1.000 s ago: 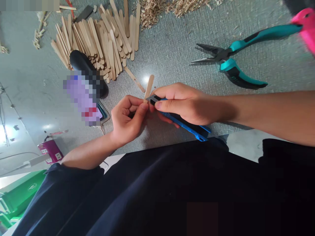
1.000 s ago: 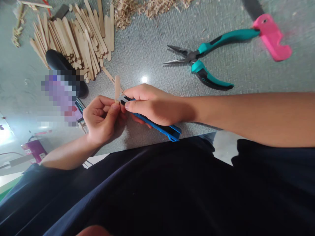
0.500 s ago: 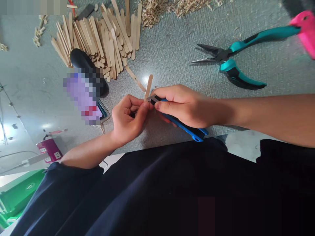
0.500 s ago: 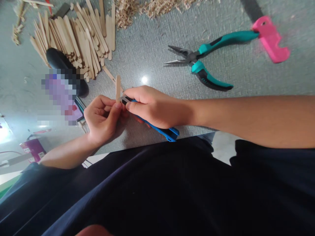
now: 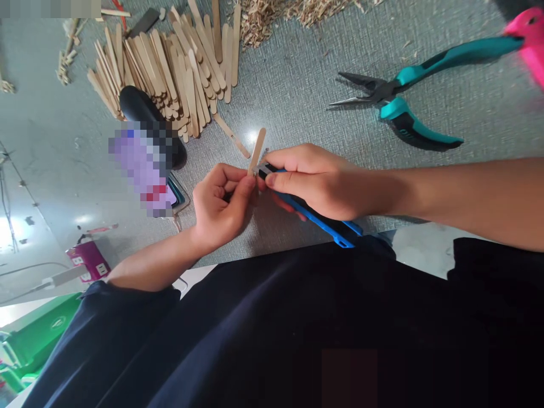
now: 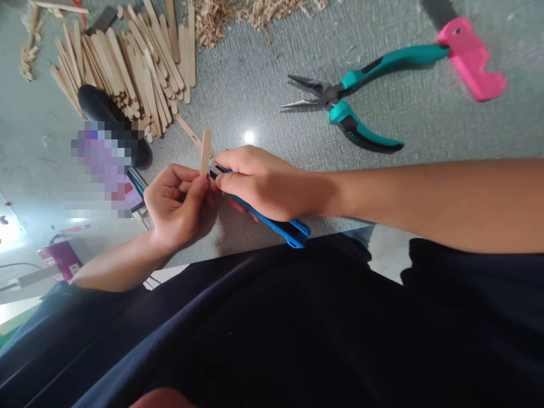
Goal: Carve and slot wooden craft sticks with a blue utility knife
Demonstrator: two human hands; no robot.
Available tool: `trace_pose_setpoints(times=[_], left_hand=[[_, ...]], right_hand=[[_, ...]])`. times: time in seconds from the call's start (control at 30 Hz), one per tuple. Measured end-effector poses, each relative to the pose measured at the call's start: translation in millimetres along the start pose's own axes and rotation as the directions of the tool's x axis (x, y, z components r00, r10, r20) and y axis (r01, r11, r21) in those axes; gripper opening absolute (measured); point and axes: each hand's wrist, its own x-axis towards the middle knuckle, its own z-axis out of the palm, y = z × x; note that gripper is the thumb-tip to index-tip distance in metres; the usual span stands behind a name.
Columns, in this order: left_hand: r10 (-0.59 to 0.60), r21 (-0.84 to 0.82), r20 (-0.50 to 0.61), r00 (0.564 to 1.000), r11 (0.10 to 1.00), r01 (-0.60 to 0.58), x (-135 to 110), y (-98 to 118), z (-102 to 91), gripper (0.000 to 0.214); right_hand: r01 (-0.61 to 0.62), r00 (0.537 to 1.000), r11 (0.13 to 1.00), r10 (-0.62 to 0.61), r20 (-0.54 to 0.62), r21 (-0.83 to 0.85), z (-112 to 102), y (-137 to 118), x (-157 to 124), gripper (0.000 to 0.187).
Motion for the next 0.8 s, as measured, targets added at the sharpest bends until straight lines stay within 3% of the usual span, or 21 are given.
trace_pose_setpoints(times=[0.13,0.43,0.6,0.8], left_hand=[[0.012,-0.063,0.002,1.000,0.998,-0.012,1.0,-0.6,0.1,0.028],[-0.050,-0.038,0.039,0.998,0.998,0.051,-0.1,-5.3,-2.3,0.036],[-0.036,-0.033,0.046,0.998,0.999,0.038,-1.6,-6.3,-4.2,0.028],[-0.100,-0.062,-0.037,0.994,0.993,0.098,-6.3,-7.1,0.1,0.030]], right_hand=[[-0.004,0.999,0.999,0.002,0.050,0.036,-1.9,0.1,0.3,0.037],[-0.074,0.990,0.987,0.055,0.129,0.146,-4.5,5.9,1.4,0.022],[-0.053,0.992,0.982,0.032,0.120,0.182,-6.4,6.2,2.1,0.019],[-0.035,0.997,0.995,0.028,0.078,0.099,-5.9,5.9,0.5,0.022]])
